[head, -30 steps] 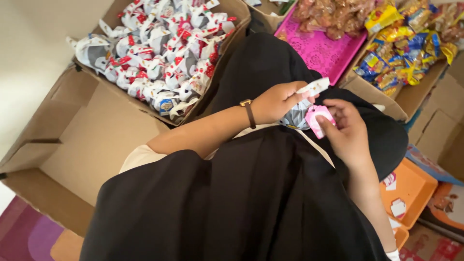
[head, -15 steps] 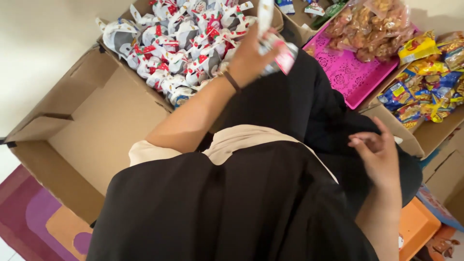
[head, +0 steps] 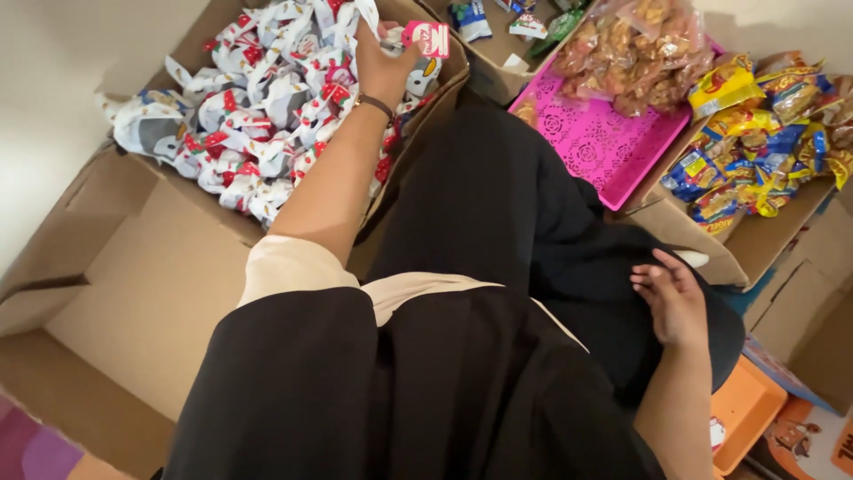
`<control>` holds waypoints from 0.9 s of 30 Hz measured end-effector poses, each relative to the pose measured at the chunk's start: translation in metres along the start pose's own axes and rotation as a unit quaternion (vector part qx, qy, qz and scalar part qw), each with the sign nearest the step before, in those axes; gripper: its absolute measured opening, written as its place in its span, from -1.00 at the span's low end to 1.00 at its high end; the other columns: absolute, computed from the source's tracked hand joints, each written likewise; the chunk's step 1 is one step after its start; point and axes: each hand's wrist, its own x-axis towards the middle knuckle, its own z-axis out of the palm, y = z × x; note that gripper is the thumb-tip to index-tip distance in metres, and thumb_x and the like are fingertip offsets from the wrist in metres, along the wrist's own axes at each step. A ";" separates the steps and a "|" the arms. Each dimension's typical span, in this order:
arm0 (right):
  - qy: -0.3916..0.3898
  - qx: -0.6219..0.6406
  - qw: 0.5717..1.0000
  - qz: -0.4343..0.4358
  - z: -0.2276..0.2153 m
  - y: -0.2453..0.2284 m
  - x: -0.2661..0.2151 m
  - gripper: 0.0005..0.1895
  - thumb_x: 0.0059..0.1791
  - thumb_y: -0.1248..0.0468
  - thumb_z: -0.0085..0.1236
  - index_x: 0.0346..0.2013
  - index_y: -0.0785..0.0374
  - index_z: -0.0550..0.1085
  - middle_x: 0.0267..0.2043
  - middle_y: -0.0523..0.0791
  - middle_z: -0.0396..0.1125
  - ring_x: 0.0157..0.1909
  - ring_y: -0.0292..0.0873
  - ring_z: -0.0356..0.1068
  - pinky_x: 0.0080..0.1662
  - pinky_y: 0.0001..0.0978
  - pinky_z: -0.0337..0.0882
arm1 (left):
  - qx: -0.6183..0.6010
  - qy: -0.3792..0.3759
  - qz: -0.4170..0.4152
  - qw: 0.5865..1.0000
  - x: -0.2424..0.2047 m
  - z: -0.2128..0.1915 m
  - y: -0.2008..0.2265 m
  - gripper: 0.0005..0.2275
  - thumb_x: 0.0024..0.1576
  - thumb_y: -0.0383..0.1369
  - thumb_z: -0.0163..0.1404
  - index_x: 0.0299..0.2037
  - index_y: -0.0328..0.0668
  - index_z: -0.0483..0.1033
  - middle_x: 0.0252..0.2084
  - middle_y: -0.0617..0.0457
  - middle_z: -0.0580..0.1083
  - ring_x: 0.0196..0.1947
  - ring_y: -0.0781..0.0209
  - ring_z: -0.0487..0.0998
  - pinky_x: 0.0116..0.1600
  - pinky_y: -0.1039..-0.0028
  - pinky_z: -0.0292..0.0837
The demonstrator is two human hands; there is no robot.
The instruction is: The person is assembling gift bags by placing snack items inside decorative paper bags and folding the tops to close them.
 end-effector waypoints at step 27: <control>-0.009 0.057 0.998 0.027 0.003 -0.003 0.000 -0.56 0.15 0.27 -0.06 0.34 0.26 0.30 0.01 0.01 0.38 -0.01 -0.13 0.39 0.04 -0.34 0.41 | 0.171 -0.105 0.058 0.978 -0.050 0.029 0.016 -0.24 0.07 -0.29 0.26 0.40 -0.37 0.07 0.37 -0.29 0.28 0.36 -0.23 0.32 0.42 0.14 0.22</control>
